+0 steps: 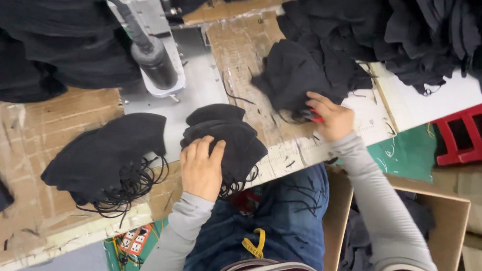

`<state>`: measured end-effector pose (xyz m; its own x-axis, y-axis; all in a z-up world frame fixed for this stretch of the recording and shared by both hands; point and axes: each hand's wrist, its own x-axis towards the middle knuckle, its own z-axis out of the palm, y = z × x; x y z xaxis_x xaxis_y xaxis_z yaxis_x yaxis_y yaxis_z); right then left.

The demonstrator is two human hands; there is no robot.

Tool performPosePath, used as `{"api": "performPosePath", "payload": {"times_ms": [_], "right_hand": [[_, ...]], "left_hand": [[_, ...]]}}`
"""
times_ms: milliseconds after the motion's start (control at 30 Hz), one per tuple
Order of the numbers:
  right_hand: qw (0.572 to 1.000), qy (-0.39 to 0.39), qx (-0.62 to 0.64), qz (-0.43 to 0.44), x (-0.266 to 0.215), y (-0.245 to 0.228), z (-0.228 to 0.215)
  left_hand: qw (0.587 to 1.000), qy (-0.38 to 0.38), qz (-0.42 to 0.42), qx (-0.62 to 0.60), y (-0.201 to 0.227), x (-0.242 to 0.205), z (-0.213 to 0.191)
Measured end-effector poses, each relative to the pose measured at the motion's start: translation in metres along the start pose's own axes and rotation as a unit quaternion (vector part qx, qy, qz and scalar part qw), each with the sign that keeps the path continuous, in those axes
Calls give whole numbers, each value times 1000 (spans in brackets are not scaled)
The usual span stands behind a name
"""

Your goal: The person is trimming excess threads from fabric mask components using snips.

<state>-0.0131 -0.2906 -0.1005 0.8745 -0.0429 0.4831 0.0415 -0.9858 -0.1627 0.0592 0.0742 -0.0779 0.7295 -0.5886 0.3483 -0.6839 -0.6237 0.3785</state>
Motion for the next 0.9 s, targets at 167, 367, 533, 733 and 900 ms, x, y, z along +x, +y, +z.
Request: {"api": "performPosePath", "payload": {"times_ms": [167, 367, 533, 733, 900], "right_hand": [[997, -77, -24, 9, -17, 3, -49], [981, 22, 120, 152, -48, 14, -43], [922, 132, 225, 285, -27, -8, -4], [900, 119, 191, 374, -41, 8, 32], [677, 142, 541, 478, -33, 0, -12]], "left_hand": [[1000, -11, 0, -5, 2, -1, -8], [1000, -16, -5, 11, 9, 3, -9], [998, -33, -2, 51, 15, -1, -8], [998, -46, -17, 40, 11, -2, -18], [991, 64, -62, -103, 15, 1, -38]]}}
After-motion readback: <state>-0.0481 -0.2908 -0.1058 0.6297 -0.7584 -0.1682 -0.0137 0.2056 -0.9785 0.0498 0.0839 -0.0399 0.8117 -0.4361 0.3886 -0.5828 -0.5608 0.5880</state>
